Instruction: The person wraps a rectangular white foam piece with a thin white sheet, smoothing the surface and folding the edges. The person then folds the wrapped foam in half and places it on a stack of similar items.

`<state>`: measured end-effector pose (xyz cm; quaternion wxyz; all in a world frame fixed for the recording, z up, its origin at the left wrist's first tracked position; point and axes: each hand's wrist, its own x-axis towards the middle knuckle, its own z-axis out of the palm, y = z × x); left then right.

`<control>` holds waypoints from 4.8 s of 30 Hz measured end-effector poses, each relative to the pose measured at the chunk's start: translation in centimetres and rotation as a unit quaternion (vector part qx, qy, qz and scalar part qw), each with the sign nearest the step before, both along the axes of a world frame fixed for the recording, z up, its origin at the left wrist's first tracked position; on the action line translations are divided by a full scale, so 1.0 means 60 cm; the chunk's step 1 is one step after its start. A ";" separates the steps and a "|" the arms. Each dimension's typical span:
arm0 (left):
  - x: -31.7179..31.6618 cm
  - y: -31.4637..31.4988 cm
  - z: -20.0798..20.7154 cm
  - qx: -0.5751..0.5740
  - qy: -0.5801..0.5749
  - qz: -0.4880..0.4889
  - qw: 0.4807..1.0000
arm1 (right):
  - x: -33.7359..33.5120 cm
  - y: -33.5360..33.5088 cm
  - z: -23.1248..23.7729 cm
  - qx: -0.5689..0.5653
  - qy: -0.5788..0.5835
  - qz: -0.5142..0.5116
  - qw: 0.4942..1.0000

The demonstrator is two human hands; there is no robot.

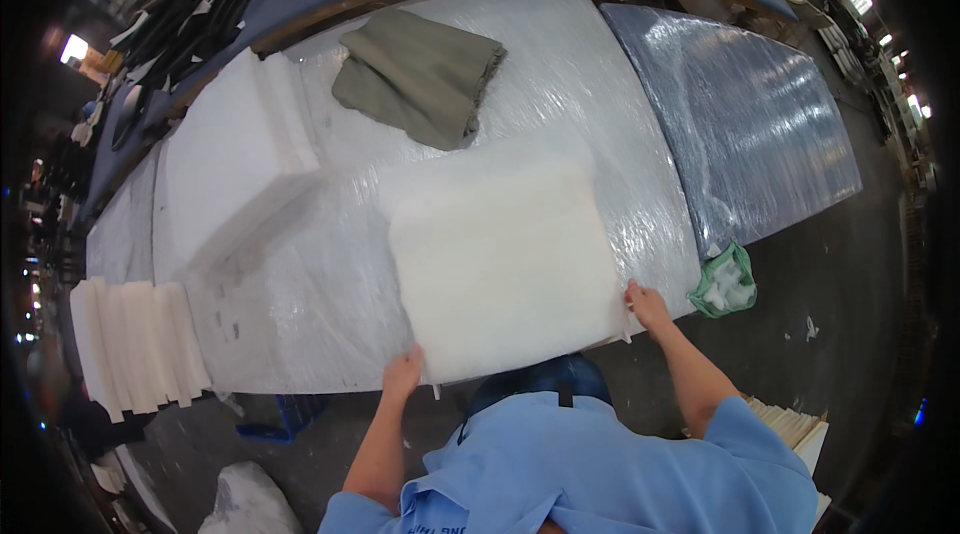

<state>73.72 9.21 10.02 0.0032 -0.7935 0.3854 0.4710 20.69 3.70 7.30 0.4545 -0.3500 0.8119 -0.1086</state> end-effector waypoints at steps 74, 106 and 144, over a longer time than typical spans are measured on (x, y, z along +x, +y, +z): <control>0.077 -0.220 0.339 -0.558 0.152 0.152 0.802 | 0.266 0.017 0.379 -0.551 -0.048 0.114 0.826; -0.385 -0.056 0.398 -0.616 0.202 0.318 0.692 | 0.333 -0.203 0.119 -0.067 -0.622 0.429 0.652; -0.234 -0.052 0.426 -0.296 -0.312 -0.068 0.900 | 0.515 -0.223 0.402 0.095 -0.522 0.461 0.711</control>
